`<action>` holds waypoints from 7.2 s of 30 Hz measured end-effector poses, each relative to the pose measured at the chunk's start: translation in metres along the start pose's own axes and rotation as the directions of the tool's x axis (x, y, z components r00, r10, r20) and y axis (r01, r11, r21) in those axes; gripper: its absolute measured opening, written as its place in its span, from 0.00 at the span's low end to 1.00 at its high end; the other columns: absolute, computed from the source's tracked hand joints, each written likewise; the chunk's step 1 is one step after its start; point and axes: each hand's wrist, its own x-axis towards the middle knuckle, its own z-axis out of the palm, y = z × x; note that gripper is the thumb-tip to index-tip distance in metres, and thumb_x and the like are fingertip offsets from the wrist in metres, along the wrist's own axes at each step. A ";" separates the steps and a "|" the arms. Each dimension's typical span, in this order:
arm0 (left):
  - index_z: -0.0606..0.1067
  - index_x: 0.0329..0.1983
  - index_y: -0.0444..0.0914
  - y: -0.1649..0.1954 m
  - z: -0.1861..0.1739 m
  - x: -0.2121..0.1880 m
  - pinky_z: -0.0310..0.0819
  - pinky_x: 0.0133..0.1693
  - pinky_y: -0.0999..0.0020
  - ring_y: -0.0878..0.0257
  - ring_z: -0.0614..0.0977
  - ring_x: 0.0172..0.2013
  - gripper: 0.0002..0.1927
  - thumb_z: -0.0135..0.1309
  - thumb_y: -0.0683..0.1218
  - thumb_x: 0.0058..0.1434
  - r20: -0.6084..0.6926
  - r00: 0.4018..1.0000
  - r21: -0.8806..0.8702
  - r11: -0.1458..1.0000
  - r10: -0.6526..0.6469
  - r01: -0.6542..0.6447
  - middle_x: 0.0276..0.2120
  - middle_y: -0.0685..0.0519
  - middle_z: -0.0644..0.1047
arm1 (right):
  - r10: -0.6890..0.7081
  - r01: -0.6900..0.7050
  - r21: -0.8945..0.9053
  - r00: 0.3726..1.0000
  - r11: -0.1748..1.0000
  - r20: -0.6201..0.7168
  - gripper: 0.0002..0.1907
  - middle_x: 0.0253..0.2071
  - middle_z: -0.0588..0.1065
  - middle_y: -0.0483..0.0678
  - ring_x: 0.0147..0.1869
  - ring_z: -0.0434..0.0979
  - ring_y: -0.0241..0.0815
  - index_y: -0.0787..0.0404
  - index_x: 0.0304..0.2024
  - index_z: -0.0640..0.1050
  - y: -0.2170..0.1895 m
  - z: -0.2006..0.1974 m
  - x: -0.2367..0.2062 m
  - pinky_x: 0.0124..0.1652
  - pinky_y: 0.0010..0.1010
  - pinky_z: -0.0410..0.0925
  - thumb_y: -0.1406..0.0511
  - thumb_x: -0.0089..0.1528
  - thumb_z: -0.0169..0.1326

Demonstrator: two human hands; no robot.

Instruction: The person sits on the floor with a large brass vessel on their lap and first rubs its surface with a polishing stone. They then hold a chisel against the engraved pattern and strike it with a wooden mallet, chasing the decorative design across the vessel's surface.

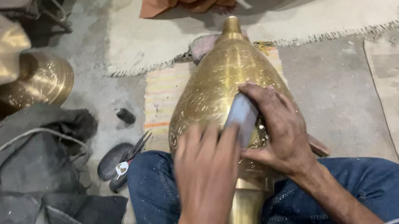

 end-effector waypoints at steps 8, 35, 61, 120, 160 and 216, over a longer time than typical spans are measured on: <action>0.81 0.53 0.41 -0.013 0.009 -0.032 0.76 0.42 0.61 0.57 0.81 0.39 0.16 0.61 0.39 0.62 -0.089 0.979 -0.383 0.914 -0.183 0.136 0.41 0.50 0.83 | -0.012 0.013 0.066 1.000 0.998 -0.016 0.70 0.73 0.62 0.59 0.73 0.67 0.57 0.62 0.76 0.49 -0.003 -0.005 -0.001 0.70 0.51 0.61 0.41 0.44 0.70; 0.80 0.49 0.31 -0.009 0.032 -0.073 0.77 0.34 0.75 0.67 0.86 0.35 0.12 0.56 0.43 0.66 0.471 0.809 -0.847 0.078 -0.352 0.526 0.35 0.50 0.86 | 0.505 -0.511 0.789 0.807 0.340 0.305 0.09 0.40 0.82 0.50 0.45 0.83 0.38 0.67 0.43 0.84 -0.034 -0.032 -0.057 0.48 0.30 0.76 0.70 0.60 0.62; 0.82 0.49 0.35 -0.005 0.029 -0.072 0.83 0.50 0.70 0.64 0.87 0.47 0.13 0.62 0.39 0.61 0.426 0.793 -0.847 0.116 -0.436 0.519 0.44 0.50 0.86 | 0.515 -0.502 0.808 0.802 0.308 0.302 0.10 0.41 0.82 0.51 0.47 0.84 0.40 0.67 0.44 0.84 -0.032 -0.032 -0.057 0.49 0.32 0.77 0.70 0.61 0.61; 0.79 0.53 0.38 -0.017 0.011 -0.019 0.71 0.41 0.56 0.51 0.75 0.40 0.21 0.61 0.42 0.54 0.076 0.995 0.126 0.990 0.061 -0.070 0.40 0.47 0.75 | -0.020 0.018 0.096 0.999 0.995 0.028 0.60 0.67 0.69 0.61 0.73 0.66 0.57 0.63 0.71 0.58 0.002 -0.006 0.001 0.72 0.58 0.52 0.47 0.46 0.72; 0.77 0.60 0.45 -0.015 0.008 -0.024 0.66 0.39 0.55 0.53 0.74 0.40 0.28 0.61 0.44 0.53 0.148 0.988 0.129 0.990 0.040 -0.059 0.40 0.50 0.75 | 0.016 -0.016 0.120 1.000 0.993 -0.001 0.60 0.67 0.70 0.57 0.73 0.69 0.54 0.61 0.72 0.59 0.004 -0.007 0.000 0.73 0.57 0.54 0.43 0.47 0.69; 0.77 0.58 0.43 -0.009 0.007 -0.020 0.65 0.42 0.52 0.50 0.73 0.43 0.29 0.60 0.44 0.50 0.131 0.991 0.191 0.980 0.033 -0.058 0.44 0.49 0.75 | 0.032 -0.033 0.107 0.999 0.994 0.014 0.60 0.66 0.70 0.57 0.71 0.69 0.53 0.61 0.70 0.62 0.001 -0.006 0.001 0.72 0.56 0.55 0.40 0.44 0.70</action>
